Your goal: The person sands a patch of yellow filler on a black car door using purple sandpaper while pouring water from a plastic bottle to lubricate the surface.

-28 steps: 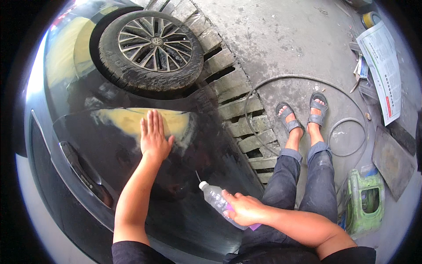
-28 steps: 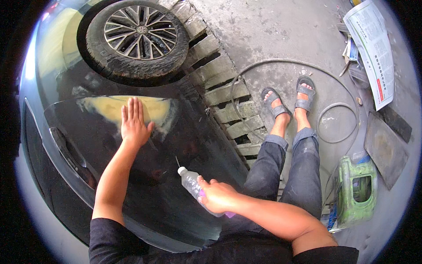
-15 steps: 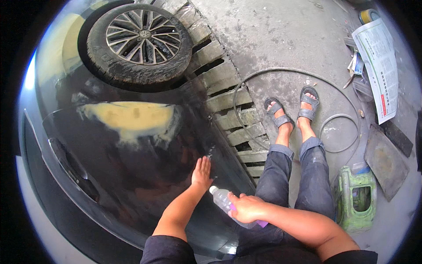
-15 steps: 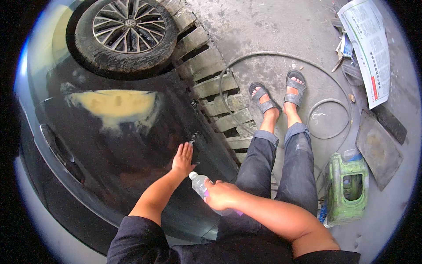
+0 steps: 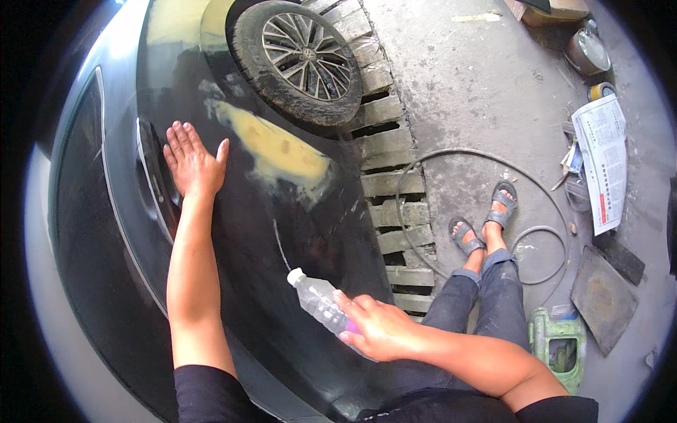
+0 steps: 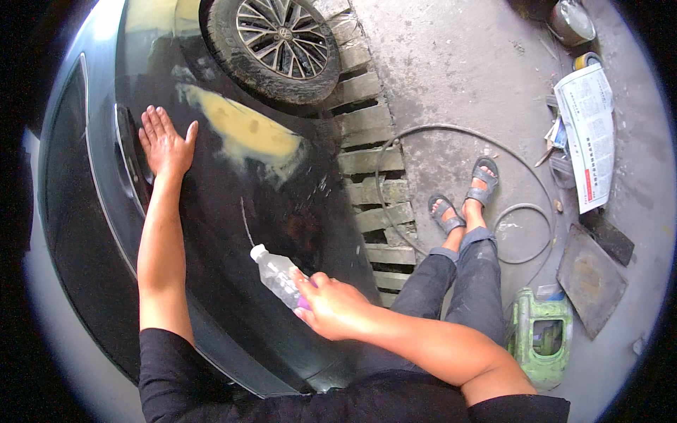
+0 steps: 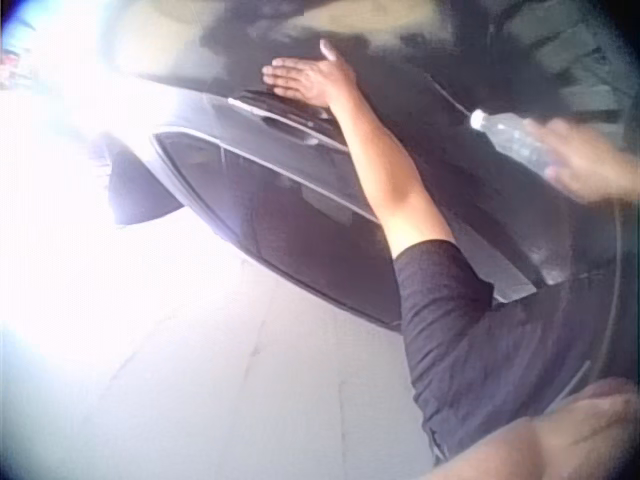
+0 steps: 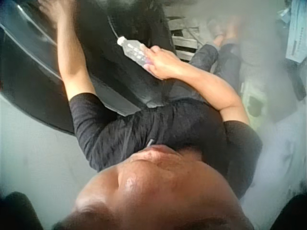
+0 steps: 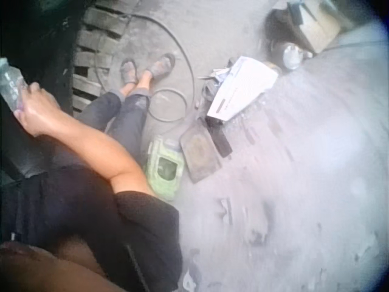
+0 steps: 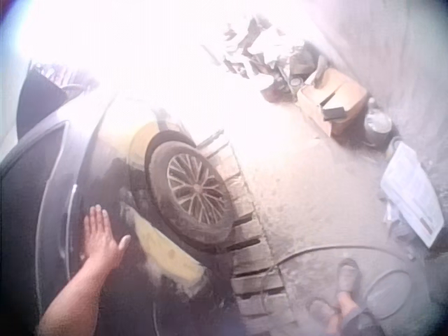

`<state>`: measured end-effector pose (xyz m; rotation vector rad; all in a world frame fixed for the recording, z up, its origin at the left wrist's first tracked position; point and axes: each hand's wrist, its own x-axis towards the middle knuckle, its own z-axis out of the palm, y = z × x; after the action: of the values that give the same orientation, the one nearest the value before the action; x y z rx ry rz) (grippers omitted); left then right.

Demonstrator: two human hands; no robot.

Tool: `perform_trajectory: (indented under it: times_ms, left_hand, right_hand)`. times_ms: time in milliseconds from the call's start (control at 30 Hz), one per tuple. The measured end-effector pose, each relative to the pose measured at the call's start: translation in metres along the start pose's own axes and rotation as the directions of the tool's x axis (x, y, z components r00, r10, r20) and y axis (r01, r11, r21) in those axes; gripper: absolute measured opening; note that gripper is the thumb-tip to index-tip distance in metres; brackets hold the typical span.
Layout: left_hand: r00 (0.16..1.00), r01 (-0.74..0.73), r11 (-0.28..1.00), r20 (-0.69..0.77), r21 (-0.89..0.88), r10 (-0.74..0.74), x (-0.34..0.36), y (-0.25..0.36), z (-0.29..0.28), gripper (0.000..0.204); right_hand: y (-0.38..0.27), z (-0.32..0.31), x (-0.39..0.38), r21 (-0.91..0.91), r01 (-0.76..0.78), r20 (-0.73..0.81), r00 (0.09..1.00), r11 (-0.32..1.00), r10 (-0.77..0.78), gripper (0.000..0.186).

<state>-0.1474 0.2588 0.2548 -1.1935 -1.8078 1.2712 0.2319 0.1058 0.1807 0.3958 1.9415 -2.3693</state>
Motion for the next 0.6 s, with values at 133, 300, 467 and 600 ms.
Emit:
perform_trajectory:
  times_ms: [133,300,467,600]
  left_hand:
    - [0.976,-0.198,0.970,0.065,-0.142,0.208,-0.057,0.043,-0.001,0.090]
    - [0.779,-0.560,0.805,0.206,-0.199,0.593,-0.217,0.063,0.012,0.094]
    - [0.562,-0.703,0.601,0.222,-0.379,0.797,-0.352,0.063,0.012,0.083]
    - [0.711,-0.185,0.434,0.185,-0.882,0.678,-0.448,0.051,-0.008,0.060]
  right_hand:
    - [0.003,0.013,-0.007,-0.004,-0.072,-0.028,0.997,0.997,0.072,0.076]
    - [0.007,0.042,-0.026,-0.105,-0.159,0.007,0.987,0.982,0.161,0.077]
    - [-0.001,0.023,-0.064,-0.146,-0.220,-0.002,0.975,0.964,0.222,0.076]
    - [-0.009,0.004,-0.095,-0.251,-0.258,-0.022,0.965,0.933,0.261,0.079]
